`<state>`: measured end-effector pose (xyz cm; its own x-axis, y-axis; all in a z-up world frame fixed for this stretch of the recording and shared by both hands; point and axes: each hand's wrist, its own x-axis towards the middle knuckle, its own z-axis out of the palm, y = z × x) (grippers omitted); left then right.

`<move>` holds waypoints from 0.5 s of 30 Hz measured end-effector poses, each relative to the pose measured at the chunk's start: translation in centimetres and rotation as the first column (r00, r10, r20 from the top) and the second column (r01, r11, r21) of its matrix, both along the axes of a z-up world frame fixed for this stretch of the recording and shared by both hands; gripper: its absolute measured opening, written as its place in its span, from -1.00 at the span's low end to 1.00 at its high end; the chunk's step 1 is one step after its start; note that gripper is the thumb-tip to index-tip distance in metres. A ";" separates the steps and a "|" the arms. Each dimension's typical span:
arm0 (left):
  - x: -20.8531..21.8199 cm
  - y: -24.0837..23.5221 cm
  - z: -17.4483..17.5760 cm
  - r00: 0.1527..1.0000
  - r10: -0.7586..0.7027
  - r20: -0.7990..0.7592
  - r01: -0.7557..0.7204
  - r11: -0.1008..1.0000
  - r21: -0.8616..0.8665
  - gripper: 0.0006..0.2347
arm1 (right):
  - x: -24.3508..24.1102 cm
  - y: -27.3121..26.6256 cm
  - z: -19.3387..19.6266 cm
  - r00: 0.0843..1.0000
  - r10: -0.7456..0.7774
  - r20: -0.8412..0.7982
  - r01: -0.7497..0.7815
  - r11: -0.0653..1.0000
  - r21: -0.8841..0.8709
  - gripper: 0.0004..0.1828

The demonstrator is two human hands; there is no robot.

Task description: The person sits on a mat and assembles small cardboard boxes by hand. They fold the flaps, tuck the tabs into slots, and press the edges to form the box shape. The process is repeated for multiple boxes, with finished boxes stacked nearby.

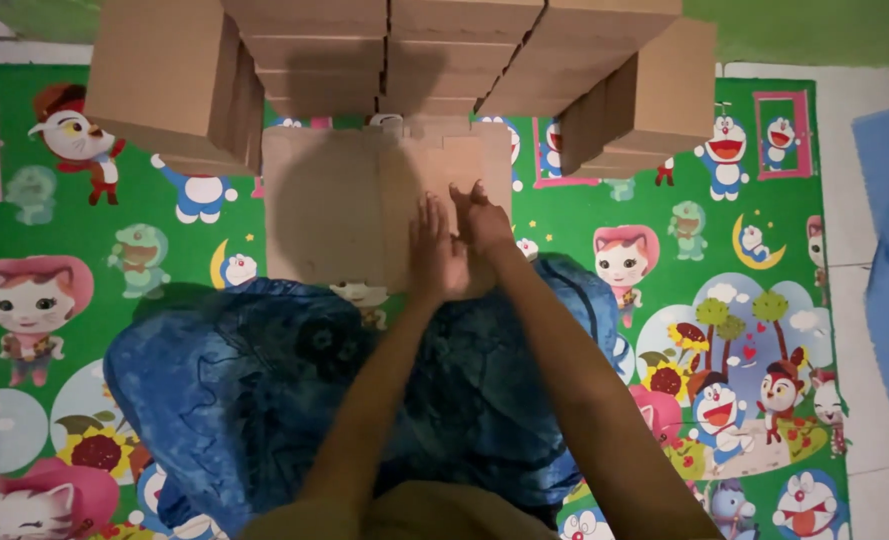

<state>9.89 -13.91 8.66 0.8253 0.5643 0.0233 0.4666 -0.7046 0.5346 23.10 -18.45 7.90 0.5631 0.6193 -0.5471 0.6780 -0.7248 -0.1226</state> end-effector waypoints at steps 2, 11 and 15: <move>-0.5 0.3 1.7 0.998 0.017 0.066 -0.014 0.999 -0.044 -0.38 | 0.4 -0.1 -2.1 0.999 -0.036 0.003 0.035 0.998 0.057 -0.14; 5.2 5.7 -5.6 0.982 -0.067 -0.178 0.117 0.952 0.284 -0.43 | 0.5 2.0 -6.8 1.000 0.001 0.031 -0.002 0.999 0.054 0.45; 4.4 6.3 -5.7 0.977 -0.116 -0.181 0.176 0.916 0.362 -0.45 | 0.1 2.5 -3.0 0.997 0.047 0.060 -0.046 0.999 -0.021 0.13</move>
